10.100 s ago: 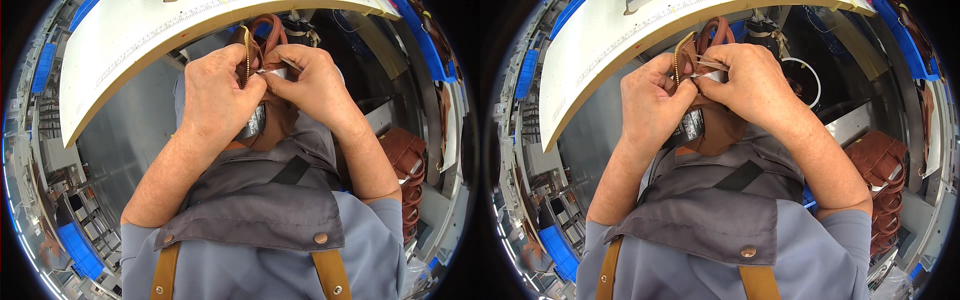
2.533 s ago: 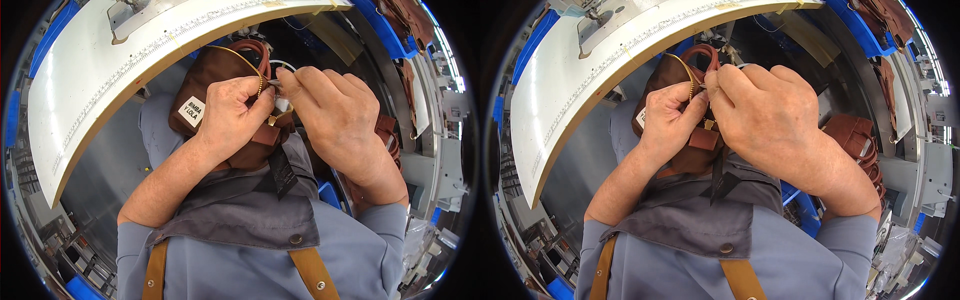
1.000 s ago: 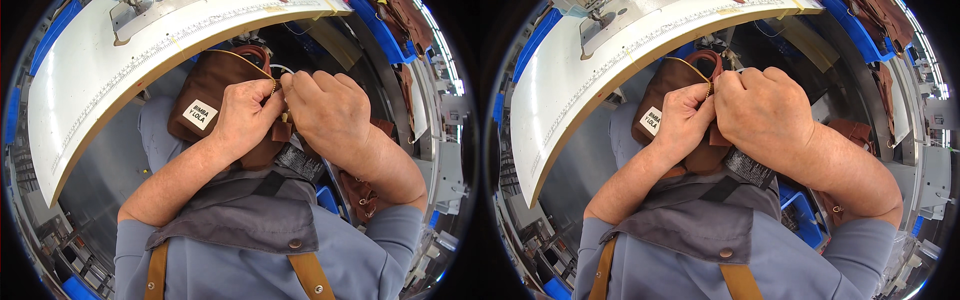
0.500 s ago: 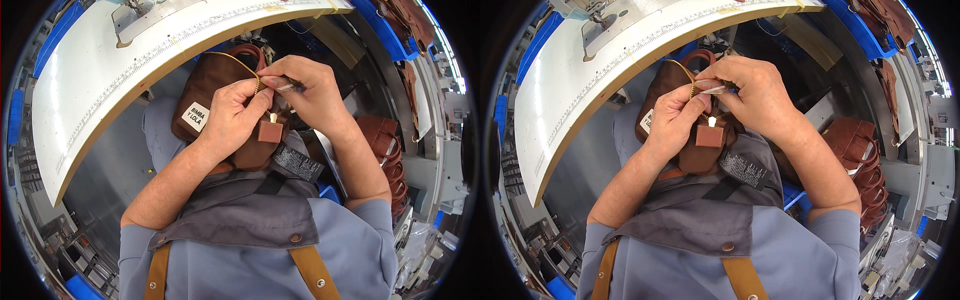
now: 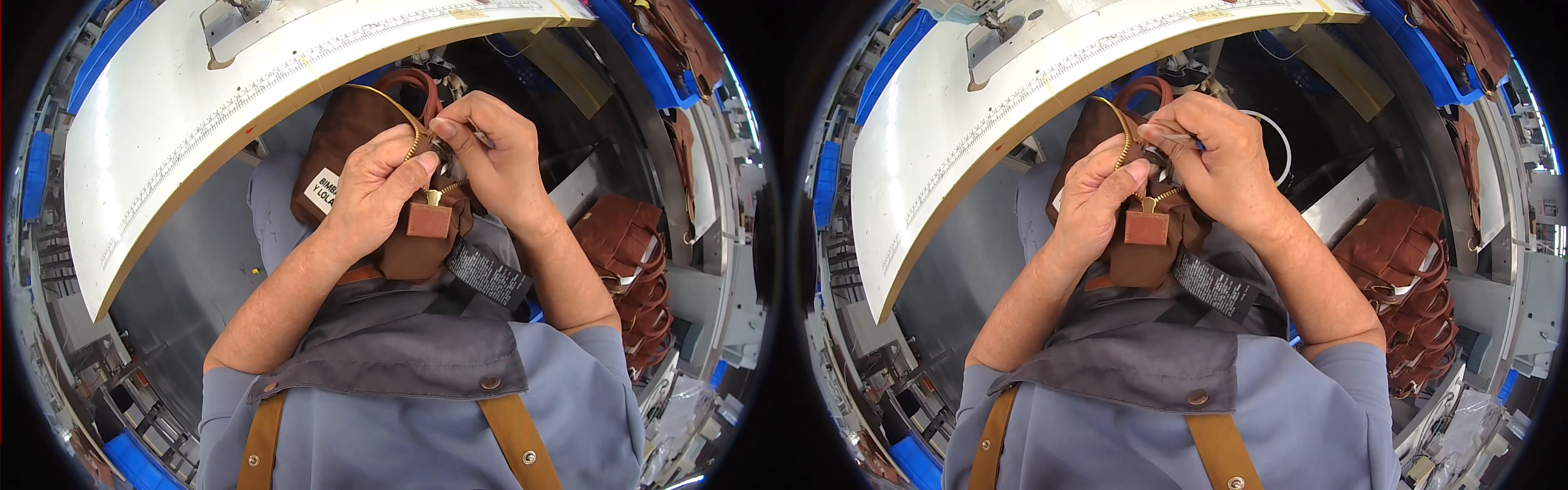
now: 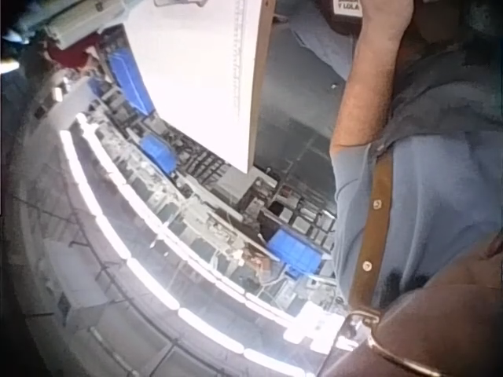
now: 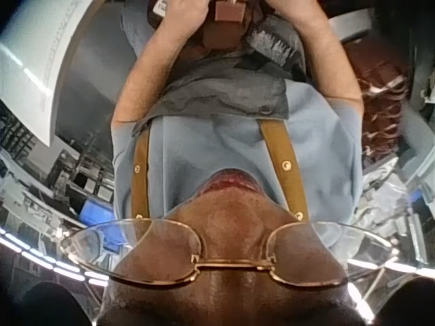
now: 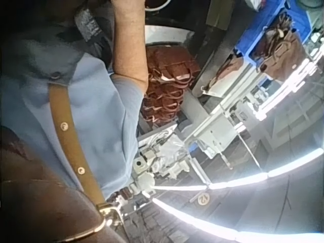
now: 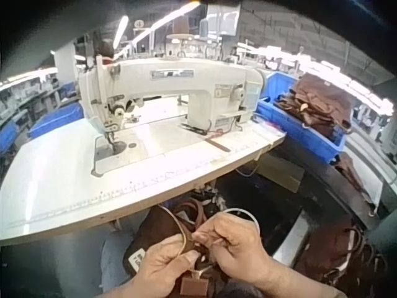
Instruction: Sewing and trimming components for a brown fabric bag using a sewing machine and thread nippers.
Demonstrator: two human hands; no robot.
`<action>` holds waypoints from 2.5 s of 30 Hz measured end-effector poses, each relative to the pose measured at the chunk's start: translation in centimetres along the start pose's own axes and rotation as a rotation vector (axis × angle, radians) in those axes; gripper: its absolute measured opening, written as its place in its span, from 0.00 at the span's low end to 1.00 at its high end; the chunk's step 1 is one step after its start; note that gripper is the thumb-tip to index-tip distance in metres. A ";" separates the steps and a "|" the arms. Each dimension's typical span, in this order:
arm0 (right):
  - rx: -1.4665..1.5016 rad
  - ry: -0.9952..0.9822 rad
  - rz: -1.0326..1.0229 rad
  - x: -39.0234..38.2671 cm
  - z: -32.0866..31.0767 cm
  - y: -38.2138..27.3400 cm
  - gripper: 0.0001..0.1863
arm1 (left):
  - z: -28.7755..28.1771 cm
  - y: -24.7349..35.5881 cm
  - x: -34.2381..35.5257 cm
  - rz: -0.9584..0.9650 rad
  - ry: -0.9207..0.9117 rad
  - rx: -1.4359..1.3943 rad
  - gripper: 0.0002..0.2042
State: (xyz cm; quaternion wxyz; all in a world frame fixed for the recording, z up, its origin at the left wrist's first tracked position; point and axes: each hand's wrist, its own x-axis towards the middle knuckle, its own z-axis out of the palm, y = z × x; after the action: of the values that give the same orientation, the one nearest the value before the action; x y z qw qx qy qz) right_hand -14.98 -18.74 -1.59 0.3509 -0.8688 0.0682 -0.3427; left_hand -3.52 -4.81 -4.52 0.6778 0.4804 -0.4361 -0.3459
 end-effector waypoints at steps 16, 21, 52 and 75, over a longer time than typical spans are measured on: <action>0.293 -0.408 0.035 2.6 0.6 0.2 0.15 | -1.6 1.7 0.2 -0.172 0.005 0.140 0.23; 0.531 -0.327 0.184 2.2 1.5 -0.5 0.18 | -2.5 2.7 -0.4 -0.113 -0.066 0.181 0.21; -0.108 -0.010 -0.186 1.2 -6.5 -3.3 0.12 | 3.9 7.2 -12.2 0.217 0.028 0.564 0.15; 0.139 -0.306 -0.488 -5.1 -3.3 -8.9 0.11 | 0.6 6.5 -11.7 -0.434 0.121 0.060 0.18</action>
State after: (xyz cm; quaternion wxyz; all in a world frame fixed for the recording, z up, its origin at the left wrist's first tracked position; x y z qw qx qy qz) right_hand -22.03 -12.16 3.20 0.3231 -0.8750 -0.2201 -0.2856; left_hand -8.16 7.27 -1.29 0.5980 0.6026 -0.2910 -0.4411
